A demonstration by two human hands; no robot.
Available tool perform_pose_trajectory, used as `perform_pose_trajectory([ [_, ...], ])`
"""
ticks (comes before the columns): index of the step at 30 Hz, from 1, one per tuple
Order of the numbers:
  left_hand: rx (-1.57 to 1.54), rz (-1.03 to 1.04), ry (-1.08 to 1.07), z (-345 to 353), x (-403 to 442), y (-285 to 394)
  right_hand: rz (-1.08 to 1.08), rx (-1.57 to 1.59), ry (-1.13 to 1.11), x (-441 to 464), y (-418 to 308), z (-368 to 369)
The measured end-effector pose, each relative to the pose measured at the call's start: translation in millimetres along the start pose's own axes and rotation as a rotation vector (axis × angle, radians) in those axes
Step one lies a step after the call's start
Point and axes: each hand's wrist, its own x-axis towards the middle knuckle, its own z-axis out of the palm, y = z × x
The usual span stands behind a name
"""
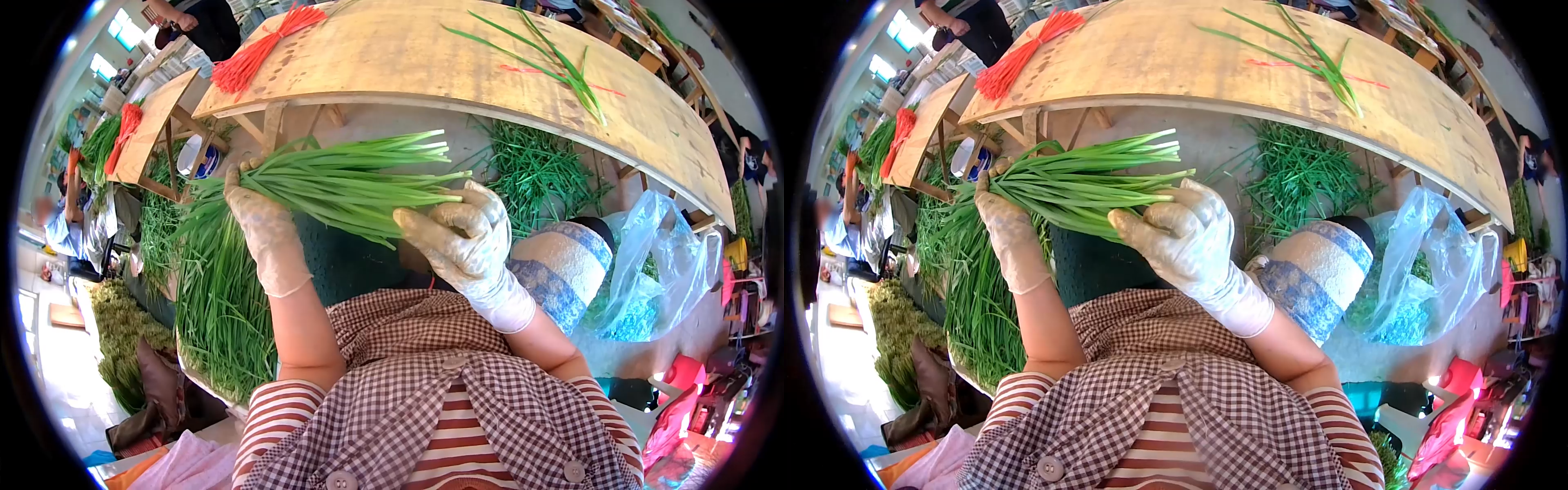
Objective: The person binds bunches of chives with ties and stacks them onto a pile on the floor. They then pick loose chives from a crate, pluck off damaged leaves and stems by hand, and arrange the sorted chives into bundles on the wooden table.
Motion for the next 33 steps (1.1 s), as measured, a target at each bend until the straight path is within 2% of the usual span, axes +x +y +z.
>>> perform_pose_trajectory([
  [4,-0.027,0.003,0.025,0,0,0,0.097,0.052,-0.080,-4,8,2],
  [7,0.002,0.004,-0.014,13,-16,0,0.173,0.288,-0.149,-8,9,-10],
  [9,-0.031,-0.032,-0.141,0,0,4,0.271,0.415,-0.162,-22,9,-14],
  [10,-0.048,-0.051,-0.203,-9,9,5,0.254,0.346,-0.201,-27,12,-15],
  [12,0.001,0.004,-0.096,20,-24,-2,0.222,0.204,-0.281,-32,17,-21],
  [14,-0.019,0.046,-0.045,36,-39,0,0.065,-0.008,-0.322,-36,26,-29],
  [16,-0.113,0.080,-0.042,40,-41,2,0.129,0.046,-0.270,-47,45,-44],
  [17,-0.179,0.073,-0.185,25,-24,10,0.343,-0.014,-0.297,-60,56,-56],
  [18,-0.199,0.086,-0.234,18,-11,17,0.439,-0.175,-0.345,-67,73,-73],
  [19,-0.219,0.101,-0.282,12,-1,24,0.529,-0.336,-0.411,-75,89,-89],
  [20,-0.238,0.116,-0.326,7,4,29,0.494,-0.596,-0.501,-77,111,-107],
  [22,-0.306,0.082,-0.390,5,1,34,0.882,-0.766,-0.615,-111,145,-127],
  [24,-0.366,0.066,-0.467,2,4,34,1.214,-0.056,-0.338,-56,102,-104],
  [25,-0.373,0.054,-0.453,9,-4,31,1.188,0.384,-0.216,-34,78,-89],
  [27,-0.361,0.061,-0.449,13,-8,29,1.233,0.852,-0.337,-16,44,-75],
  [28,-0.355,0.067,-0.447,14,-9,28,1.290,0.838,-0.399,-3,24,-69],
  [30,-0.354,0.035,-0.458,17,-13,29,1.060,0.664,-0.470,-14,13,-50],
  [33,-0.320,0.017,-0.405,20,-21,27,0.577,0.296,-0.452,-5,0,-34],
])
